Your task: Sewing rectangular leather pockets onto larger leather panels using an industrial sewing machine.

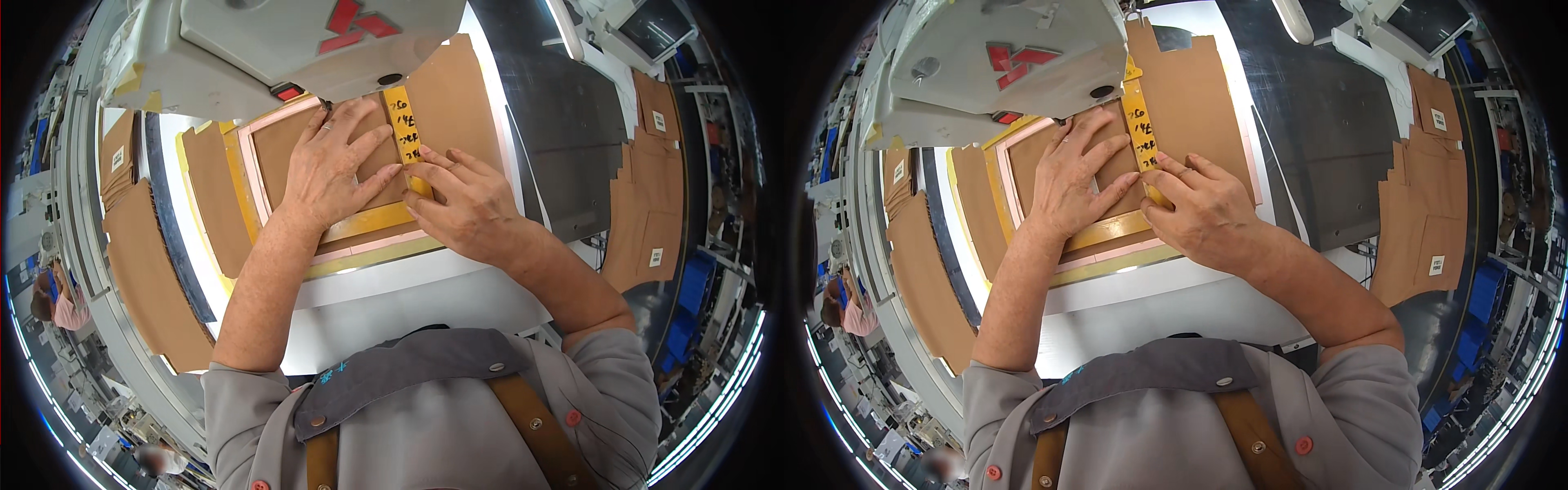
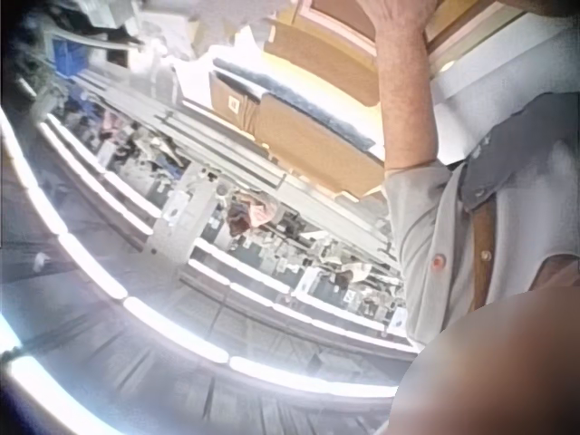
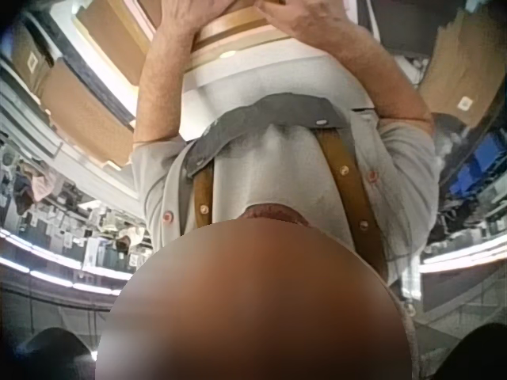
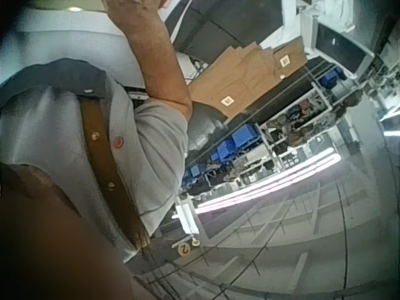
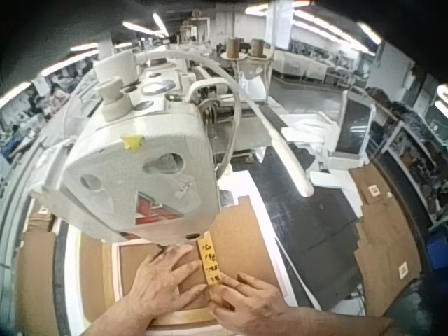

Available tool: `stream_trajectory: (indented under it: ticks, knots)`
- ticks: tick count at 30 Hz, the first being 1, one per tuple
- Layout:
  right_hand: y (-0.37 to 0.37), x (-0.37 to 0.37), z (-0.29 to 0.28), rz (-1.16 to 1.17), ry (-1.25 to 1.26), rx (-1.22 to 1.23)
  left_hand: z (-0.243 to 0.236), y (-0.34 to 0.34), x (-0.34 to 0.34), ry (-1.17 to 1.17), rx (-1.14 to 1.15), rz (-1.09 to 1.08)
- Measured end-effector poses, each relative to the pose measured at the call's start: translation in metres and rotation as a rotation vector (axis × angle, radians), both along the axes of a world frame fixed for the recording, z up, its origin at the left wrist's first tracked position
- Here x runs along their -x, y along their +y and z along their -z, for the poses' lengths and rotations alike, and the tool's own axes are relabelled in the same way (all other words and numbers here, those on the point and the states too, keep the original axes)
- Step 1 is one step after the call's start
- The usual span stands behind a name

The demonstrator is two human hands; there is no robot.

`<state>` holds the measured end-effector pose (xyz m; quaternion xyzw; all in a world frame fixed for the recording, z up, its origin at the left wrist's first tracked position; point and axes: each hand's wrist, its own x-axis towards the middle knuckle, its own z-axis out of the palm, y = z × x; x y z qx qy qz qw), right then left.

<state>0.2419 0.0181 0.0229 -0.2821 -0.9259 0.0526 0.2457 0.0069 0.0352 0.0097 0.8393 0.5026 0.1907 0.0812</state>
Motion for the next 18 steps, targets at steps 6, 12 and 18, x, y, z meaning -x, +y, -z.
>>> stream_trajectory:
  ticks: [6,12,18]
  knots:
    - [0.002,0.001,0.002,0.025,-0.007,-0.036,-0.001,0.000,0.000,0.050,-0.039,-0.017]
    - [0.007,0.002,0.002,0.023,-0.006,-0.036,-0.002,-0.002,-0.001,0.081,-0.023,-0.006]
    - [0.016,0.004,0.003,0.040,-0.004,-0.058,-0.003,0.003,-0.001,0.021,0.001,-0.005]
